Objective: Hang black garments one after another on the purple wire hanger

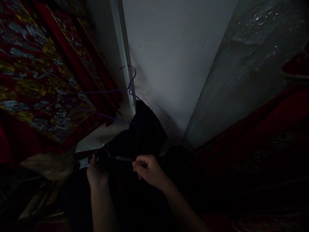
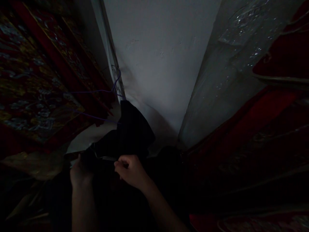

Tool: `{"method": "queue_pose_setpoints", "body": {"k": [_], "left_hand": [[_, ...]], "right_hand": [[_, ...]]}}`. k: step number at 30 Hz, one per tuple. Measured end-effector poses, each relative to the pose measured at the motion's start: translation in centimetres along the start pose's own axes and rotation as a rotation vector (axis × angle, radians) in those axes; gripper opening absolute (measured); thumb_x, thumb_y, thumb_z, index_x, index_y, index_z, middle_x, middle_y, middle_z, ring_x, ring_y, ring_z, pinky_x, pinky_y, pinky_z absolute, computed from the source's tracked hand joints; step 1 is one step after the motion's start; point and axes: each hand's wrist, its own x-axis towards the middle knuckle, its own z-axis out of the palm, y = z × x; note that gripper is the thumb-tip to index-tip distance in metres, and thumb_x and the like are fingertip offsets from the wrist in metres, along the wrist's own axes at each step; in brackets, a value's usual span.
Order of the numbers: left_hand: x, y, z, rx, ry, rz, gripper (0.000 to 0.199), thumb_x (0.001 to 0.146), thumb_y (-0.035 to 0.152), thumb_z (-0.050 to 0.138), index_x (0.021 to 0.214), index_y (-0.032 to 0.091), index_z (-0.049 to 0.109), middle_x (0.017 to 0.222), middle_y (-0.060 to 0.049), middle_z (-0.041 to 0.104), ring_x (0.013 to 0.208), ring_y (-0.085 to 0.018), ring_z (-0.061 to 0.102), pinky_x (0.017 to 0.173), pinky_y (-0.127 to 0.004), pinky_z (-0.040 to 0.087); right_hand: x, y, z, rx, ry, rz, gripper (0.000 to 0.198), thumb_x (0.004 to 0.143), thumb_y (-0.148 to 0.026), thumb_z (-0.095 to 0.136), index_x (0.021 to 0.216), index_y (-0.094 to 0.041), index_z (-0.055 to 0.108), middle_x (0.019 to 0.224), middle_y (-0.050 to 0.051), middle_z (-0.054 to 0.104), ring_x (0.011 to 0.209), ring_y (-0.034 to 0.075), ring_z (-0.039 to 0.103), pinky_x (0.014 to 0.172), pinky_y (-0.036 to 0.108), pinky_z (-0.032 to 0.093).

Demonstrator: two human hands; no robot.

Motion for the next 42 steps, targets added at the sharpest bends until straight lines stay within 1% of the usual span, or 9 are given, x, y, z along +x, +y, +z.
{"method": "queue_pose_setpoints", "body": {"k": [6, 11, 14, 17, 20, 24, 28, 35, 42], "left_hand": [[-2.0, 3.2, 2.3, -0.384, 0.062, -0.084, 0.021, 0.087, 0.044, 0.063, 0.092, 0.024, 0.064, 0.093, -0.002, 0.072, 0.089, -0.019, 0.070, 0.078, -0.030, 0.057], [-6.3, 6.5, 5.6, -0.175, -0.258, 0.048, 0.024, 0.085, 0.043, 0.070, 0.090, 0.019, 0.072, 0.086, -0.004, 0.071, 0.082, -0.019, 0.068, 0.076, -0.029, 0.055], [-7.1, 7.6, 6.3, -0.070, -0.374, 0.237, 0.021, 0.092, 0.040, 0.065, 0.090, 0.020, 0.073, 0.091, -0.005, 0.070, 0.091, -0.020, 0.067, 0.086, -0.030, 0.054], [-6.2, 6.6, 6.0, -0.014, -0.414, 0.336, 0.026, 0.096, 0.042, 0.061, 0.113, 0.025, 0.071, 0.116, -0.007, 0.069, 0.113, -0.022, 0.063, 0.103, -0.034, 0.049], [-5.5, 3.3, 5.3, -0.046, -0.588, 0.212, 0.053, 0.099, 0.058, 0.046, 0.136, 0.024, 0.062, 0.134, -0.012, 0.065, 0.126, -0.026, 0.060, 0.108, -0.040, 0.047], [-5.4, -0.7, 4.2, 0.087, -0.855, 0.041, 0.057, 0.095, 0.065, 0.048, 0.118, 0.020, 0.074, 0.115, -0.014, 0.075, 0.108, -0.030, 0.070, 0.092, -0.043, 0.057], [-4.1, -1.0, 2.8, 0.351, -1.086, 0.180, 0.030, 0.086, 0.045, 0.070, 0.107, 0.025, 0.077, 0.105, -0.008, 0.077, 0.094, -0.026, 0.072, 0.084, -0.036, 0.056], [2.2, 0.5, -0.1, 0.808, -0.826, 0.412, 0.038, 0.081, 0.056, 0.071, 0.101, 0.025, 0.079, 0.103, -0.010, 0.072, 0.097, -0.029, 0.065, 0.093, -0.040, 0.047], [5.0, -0.5, -1.5, 1.064, -0.921, 0.335, 0.035, 0.093, 0.050, 0.055, 0.088, 0.023, 0.077, 0.099, -0.012, 0.075, 0.097, -0.031, 0.069, 0.094, -0.044, 0.047]], "right_hand": [[0.4, 2.0, 1.0, -0.085, 0.173, -0.054, 0.016, 0.084, -0.034, 0.065, 0.078, -0.019, 0.062, 0.071, 0.001, 0.064, 0.066, 0.015, 0.059, 0.063, 0.027, 0.045], [0.5, 2.0, 2.5, -0.056, 0.181, -0.249, 0.056, 0.071, -0.020, 0.073, 0.125, -0.022, 0.058, 0.125, 0.010, 0.064, 0.117, 0.026, 0.060, 0.102, 0.038, 0.047], [0.5, 1.7, 2.5, 0.139, 0.192, -0.203, 0.036, 0.084, -0.029, 0.059, 0.120, -0.024, 0.062, 0.120, 0.008, 0.067, 0.117, 0.025, 0.061, 0.107, 0.038, 0.044], [0.6, 0.8, 1.3, 0.217, 0.194, -0.099, 0.024, 0.086, -0.032, 0.048, 0.094, -0.024, 0.070, 0.096, 0.004, 0.071, 0.098, 0.023, 0.064, 0.096, 0.035, 0.049], [1.1, -0.6, -0.9, 0.171, 0.135, 0.005, 0.016, 0.077, -0.031, 0.055, 0.073, -0.023, 0.067, 0.074, 0.002, 0.064, 0.075, 0.020, 0.059, 0.068, 0.029, 0.049], [2.4, -3.5, -5.0, 0.033, -0.067, -0.009, 0.016, 0.069, -0.029, 0.057, 0.055, -0.021, 0.056, 0.056, -0.002, 0.049, 0.055, 0.013, 0.042, 0.050, 0.024, 0.032], [4.6, -6.7, -9.4, -0.133, -0.184, -0.120, 0.022, 0.068, -0.029, 0.052, 0.048, -0.022, 0.046, 0.048, -0.004, 0.039, 0.047, 0.011, 0.035, 0.046, 0.024, 0.026], [12.8, -5.9, -10.9, -0.131, 0.473, -0.570, 0.029, 0.077, -0.021, 0.046, 0.089, -0.022, 0.072, 0.094, 0.003, 0.072, 0.095, 0.020, 0.063, 0.093, 0.031, 0.047], [16.8, -0.9, -11.3, -0.231, 0.278, -0.471, 0.019, 0.088, -0.026, 0.052, 0.088, -0.020, 0.070, 0.089, 0.002, 0.072, 0.097, 0.018, 0.065, 0.097, 0.031, 0.045]]}}
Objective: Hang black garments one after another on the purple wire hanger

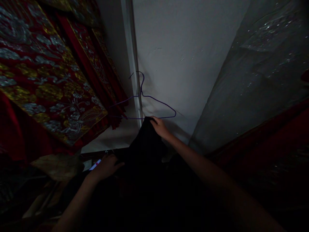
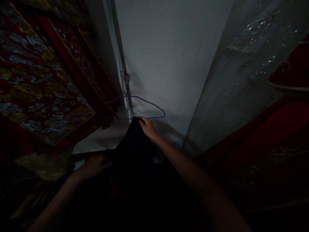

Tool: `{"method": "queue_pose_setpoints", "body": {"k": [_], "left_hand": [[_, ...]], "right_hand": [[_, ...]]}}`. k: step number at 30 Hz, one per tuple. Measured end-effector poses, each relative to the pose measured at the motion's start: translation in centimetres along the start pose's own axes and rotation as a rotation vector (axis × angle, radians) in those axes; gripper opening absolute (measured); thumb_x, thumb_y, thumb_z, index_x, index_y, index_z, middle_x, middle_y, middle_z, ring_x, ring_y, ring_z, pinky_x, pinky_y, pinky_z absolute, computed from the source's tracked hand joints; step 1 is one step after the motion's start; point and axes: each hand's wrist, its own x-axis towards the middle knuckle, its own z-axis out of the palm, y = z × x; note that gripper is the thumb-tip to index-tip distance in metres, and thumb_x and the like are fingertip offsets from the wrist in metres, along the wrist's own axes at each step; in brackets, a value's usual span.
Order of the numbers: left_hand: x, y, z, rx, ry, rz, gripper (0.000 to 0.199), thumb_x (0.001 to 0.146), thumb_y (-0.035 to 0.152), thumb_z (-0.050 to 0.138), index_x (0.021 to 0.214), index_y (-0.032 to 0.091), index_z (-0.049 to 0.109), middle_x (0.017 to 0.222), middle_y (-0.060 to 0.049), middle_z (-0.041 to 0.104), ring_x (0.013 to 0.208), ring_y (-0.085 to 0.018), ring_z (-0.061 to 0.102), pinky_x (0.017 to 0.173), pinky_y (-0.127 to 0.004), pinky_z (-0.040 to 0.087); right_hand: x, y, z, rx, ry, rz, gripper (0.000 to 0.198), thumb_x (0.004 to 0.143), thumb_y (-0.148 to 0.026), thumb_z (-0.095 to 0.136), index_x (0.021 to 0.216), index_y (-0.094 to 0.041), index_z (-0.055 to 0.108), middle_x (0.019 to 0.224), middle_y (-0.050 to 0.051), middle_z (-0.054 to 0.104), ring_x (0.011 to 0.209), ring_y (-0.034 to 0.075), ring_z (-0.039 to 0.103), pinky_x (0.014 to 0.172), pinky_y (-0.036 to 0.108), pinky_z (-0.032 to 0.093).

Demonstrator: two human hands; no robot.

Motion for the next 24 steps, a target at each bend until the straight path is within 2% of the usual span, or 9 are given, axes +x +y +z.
{"method": "queue_pose_setpoints", "body": {"k": [3, 5, 8, 11, 15, 18, 20, 22, 24], "left_hand": [[0.3, -2.0, -1.1, 0.008, 0.122, -0.054, 0.039, 0.092, 0.051, 0.053, 0.095, 0.021, 0.078, 0.122, -0.016, 0.071, 0.118, -0.035, 0.063, 0.104, -0.051, 0.043], [0.9, -2.9, -2.8, 0.023, 0.299, -0.023, 0.041, 0.089, 0.055, 0.055, 0.092, 0.022, 0.080, 0.141, -0.015, 0.062, 0.137, -0.038, 0.048, 0.113, -0.058, 0.034], [2.3, -2.9, -6.1, -0.023, 0.469, 0.066, 0.047, 0.085, 0.064, 0.058, 0.088, 0.022, 0.081, 0.150, -0.015, 0.054, 0.144, -0.040, 0.036, 0.116, -0.062, 0.029], [3.5, -0.6, -9.6, -0.112, 0.473, 0.206, 0.048, 0.087, 0.064, 0.057, 0.091, 0.022, 0.081, 0.150, -0.014, 0.053, 0.144, -0.038, 0.037, 0.118, -0.060, 0.029], [4.2, 5.0, -13.4, -0.123, 0.488, 0.424, 0.034, 0.092, 0.047, 0.059, 0.089, 0.019, 0.078, 0.156, -0.013, 0.046, 0.146, -0.034, 0.037, 0.121, -0.055, 0.028], [5.2, 8.7, -14.9, -0.175, 0.530, 0.501, 0.024, 0.090, 0.039, 0.063, 0.085, 0.018, 0.074, 0.162, -0.010, 0.039, 0.143, -0.033, 0.042, 0.120, -0.053, 0.031], [6.1, 10.0, -15.2, -0.280, 0.595, 0.505, 0.020, 0.089, 0.034, 0.065, 0.099, 0.018, 0.072, 0.153, -0.012, 0.051, 0.135, -0.030, 0.052, 0.117, -0.051, 0.037], [6.9, 10.2, -15.1, -0.373, 0.625, 0.486, 0.034, 0.089, 0.029, 0.063, 0.120, 0.018, 0.067, 0.132, -0.013, 0.066, 0.122, -0.027, 0.063, 0.110, -0.047, 0.044], [7.4, 9.8, -15.0, -0.383, 0.619, 0.444, 0.040, 0.091, 0.027, 0.058, 0.130, 0.016, 0.063, 0.118, -0.011, 0.073, 0.111, -0.025, 0.068, 0.105, -0.043, 0.048]], "right_hand": [[-0.7, -0.2, -3.0, -0.128, -0.042, -0.056, 0.018, 0.088, -0.031, 0.055, 0.080, -0.021, 0.066, 0.077, 0.001, 0.065, 0.079, 0.018, 0.060, 0.079, 0.029, 0.045], [-1.3, -0.9, -5.2, -0.201, -0.042, -0.064, 0.021, 0.089, -0.034, 0.056, 0.074, -0.021, 0.062, 0.070, 0.000, 0.059, 0.071, 0.017, 0.056, 0.071, 0.029, 0.042], [-2.1, -2.2, -7.9, -0.239, -0.046, -0.053, 0.025, 0.090, -0.039, 0.055, 0.074, -0.021, 0.061, 0.068, 0.001, 0.059, 0.067, 0.018, 0.055, 0.068, 0.031, 0.041], [-2.3, -3.5, -9.6, -0.242, -0.076, -0.050, 0.026, 0.089, -0.042, 0.056, 0.078, -0.021, 0.065, 0.074, 0.003, 0.066, 0.071, 0.021, 0.059, 0.070, 0.033, 0.046], [-2.5, -4.3, -9.8, -0.195, -0.169, -0.040, 0.026, 0.088, -0.042, 0.057, 0.086, -0.021, 0.070, 0.082, 0.004, 0.072, 0.079, 0.023, 0.064, 0.074, 0.034, 0.051], [-3.2, -4.3, -8.7, -0.119, -0.177, -0.005, 0.030, 0.090, -0.046, 0.054, 0.091, -0.021, 0.071, 0.084, 0.003, 0.073, 0.080, 0.022, 0.066, 0.075, 0.035, 0.054], [-3.8, -4.4, -8.2, -0.097, -0.162, -0.004, 0.032, 0.092, -0.046, 0.052, 0.095, -0.021, 0.072, 0.089, 0.004, 0.074, 0.085, 0.023, 0.067, 0.080, 0.037, 0.055], [-4.1, -4.6, -8.3, -0.116, -0.079, -0.048, 0.030, 0.094, -0.042, 0.052, 0.101, -0.022, 0.073, 0.100, 0.006, 0.075, 0.096, 0.024, 0.069, 0.090, 0.040, 0.055], [-4.0, -4.8, -9.4, -0.155, 0.169, -0.131, 0.030, 0.093, -0.038, 0.054, 0.113, -0.023, 0.071, 0.119, 0.008, 0.072, 0.111, 0.025, 0.067, 0.101, 0.042, 0.051]]}}
